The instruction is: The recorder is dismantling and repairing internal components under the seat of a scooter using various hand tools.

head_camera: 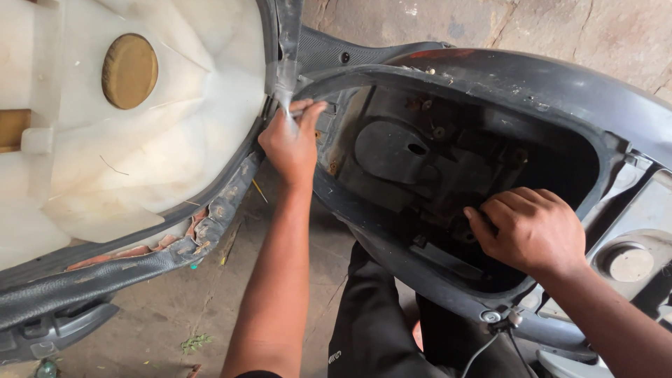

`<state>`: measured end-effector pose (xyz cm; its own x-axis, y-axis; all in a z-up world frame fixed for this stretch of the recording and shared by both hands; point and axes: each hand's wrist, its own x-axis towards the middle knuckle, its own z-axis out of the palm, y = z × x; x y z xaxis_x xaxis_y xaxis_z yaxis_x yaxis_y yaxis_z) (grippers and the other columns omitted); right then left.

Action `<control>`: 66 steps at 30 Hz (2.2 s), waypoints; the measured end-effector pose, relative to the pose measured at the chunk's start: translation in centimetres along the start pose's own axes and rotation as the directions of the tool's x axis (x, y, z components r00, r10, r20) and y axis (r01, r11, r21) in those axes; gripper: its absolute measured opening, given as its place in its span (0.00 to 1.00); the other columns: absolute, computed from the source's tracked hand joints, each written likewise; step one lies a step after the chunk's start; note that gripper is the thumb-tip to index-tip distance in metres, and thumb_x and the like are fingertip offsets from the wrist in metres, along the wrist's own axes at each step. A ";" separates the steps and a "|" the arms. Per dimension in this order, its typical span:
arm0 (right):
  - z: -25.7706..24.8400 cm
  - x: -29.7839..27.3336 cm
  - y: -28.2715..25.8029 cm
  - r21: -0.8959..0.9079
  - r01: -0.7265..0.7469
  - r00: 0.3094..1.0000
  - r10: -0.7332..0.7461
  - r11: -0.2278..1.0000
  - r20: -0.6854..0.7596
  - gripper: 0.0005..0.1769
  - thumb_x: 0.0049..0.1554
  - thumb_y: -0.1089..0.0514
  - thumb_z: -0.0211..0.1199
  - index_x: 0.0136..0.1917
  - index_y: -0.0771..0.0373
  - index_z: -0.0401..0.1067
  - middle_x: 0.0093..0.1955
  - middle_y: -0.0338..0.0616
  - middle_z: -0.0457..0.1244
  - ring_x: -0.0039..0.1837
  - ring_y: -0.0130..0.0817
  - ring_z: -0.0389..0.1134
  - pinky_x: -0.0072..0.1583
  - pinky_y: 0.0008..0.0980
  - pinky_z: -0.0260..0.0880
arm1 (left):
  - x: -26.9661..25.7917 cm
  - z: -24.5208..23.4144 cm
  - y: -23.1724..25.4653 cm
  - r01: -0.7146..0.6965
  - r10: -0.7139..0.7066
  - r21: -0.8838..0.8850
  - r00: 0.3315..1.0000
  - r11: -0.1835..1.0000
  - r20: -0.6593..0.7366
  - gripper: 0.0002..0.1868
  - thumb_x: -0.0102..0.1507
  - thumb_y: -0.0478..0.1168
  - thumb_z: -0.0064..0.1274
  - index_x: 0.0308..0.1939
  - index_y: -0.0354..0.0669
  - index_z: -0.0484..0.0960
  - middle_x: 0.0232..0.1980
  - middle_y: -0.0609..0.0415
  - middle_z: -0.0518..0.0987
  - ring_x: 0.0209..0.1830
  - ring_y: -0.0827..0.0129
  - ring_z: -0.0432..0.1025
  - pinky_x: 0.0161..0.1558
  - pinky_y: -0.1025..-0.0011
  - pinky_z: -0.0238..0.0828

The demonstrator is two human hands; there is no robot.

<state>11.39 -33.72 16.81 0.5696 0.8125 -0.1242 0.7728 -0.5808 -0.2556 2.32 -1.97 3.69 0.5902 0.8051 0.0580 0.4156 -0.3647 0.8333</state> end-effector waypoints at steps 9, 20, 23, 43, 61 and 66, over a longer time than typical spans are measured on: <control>0.2 -0.2 0.1 0.005 -0.007 1.000 0.007 1.000 -0.002 0.19 0.56 0.49 0.68 0.28 0.60 0.75 0.34 0.41 0.70 0.41 0.38 0.73 0.45 0.37 0.71 | 0.0 -0.1 1.3 -0.284 0.341 -0.433 0.938 0.856 0.058 0.15 0.74 0.36 0.48 0.60 0.29 0.67 0.59 0.43 0.78 0.63 0.61 0.75 0.67 0.66 0.71; 0.2 -0.2 0.2 -0.001 -0.004 1.000 0.004 1.000 -0.003 0.20 0.56 0.50 0.68 0.27 0.60 0.73 0.32 0.41 0.68 0.39 0.38 0.72 0.43 0.38 0.70 | 0.4 0.5 1.6 -0.234 0.252 -0.238 0.967 0.943 0.047 0.15 0.67 0.26 0.53 0.58 0.30 0.75 0.53 0.39 0.84 0.54 0.55 0.80 0.56 0.64 0.79; 0.2 -0.2 0.2 -0.010 -0.006 1.000 0.006 1.000 0.003 0.21 0.57 0.50 0.68 0.27 0.60 0.73 0.32 0.41 0.68 0.39 0.38 0.72 0.43 0.37 0.70 | 0.0 0.5 0.3 -0.269 0.293 -0.216 0.952 0.939 0.089 0.14 0.68 0.25 0.48 0.58 0.30 0.76 0.54 0.40 0.84 0.57 0.53 0.80 0.57 0.63 0.77; 0.2 -0.1 -0.1 -0.022 -0.007 1.000 0.007 1.000 0.012 0.21 0.57 0.50 0.68 0.26 0.60 0.72 0.31 0.41 0.68 0.39 0.38 0.72 0.44 0.38 0.70 | 0.3 0.3 0.8 -0.150 0.179 0.321 0.982 0.935 -0.065 0.20 0.62 0.46 0.69 0.39 0.36 0.76 0.34 0.46 0.80 0.30 0.60 0.79 0.34 0.64 0.74; 0.2 0.0 -0.1 -0.038 -0.024 0.999 0.025 0.999 0.038 0.23 0.57 0.50 0.67 0.24 0.61 0.72 0.30 0.42 0.67 0.38 0.40 0.71 0.43 0.39 0.70 | -9.9 -6.1 7.2 0.149 -0.037 -0.522 0.975 0.840 0.219 0.13 0.77 0.43 0.41 0.50 0.35 0.74 0.50 0.45 0.83 0.63 0.56 0.79 0.65 0.60 0.79; 0.2 -0.2 -0.2 -0.057 -0.006 1.000 0.007 0.998 0.026 0.21 0.57 0.49 0.67 0.28 0.60 0.72 0.31 0.42 0.67 0.38 0.40 0.71 0.44 0.39 0.70 | -9.6 -6.2 8.3 -0.178 0.271 -0.396 0.943 0.901 0.192 0.07 0.76 0.36 0.47 0.49 0.34 0.79 0.54 0.46 0.85 0.68 0.54 0.76 0.74 0.56 0.73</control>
<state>11.05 -33.79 16.69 0.5679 0.8092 -0.1508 0.7841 -0.5875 -0.1999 -4.15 -9.80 13.44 0.8022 0.5708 0.1750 -0.0051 -0.2866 0.9580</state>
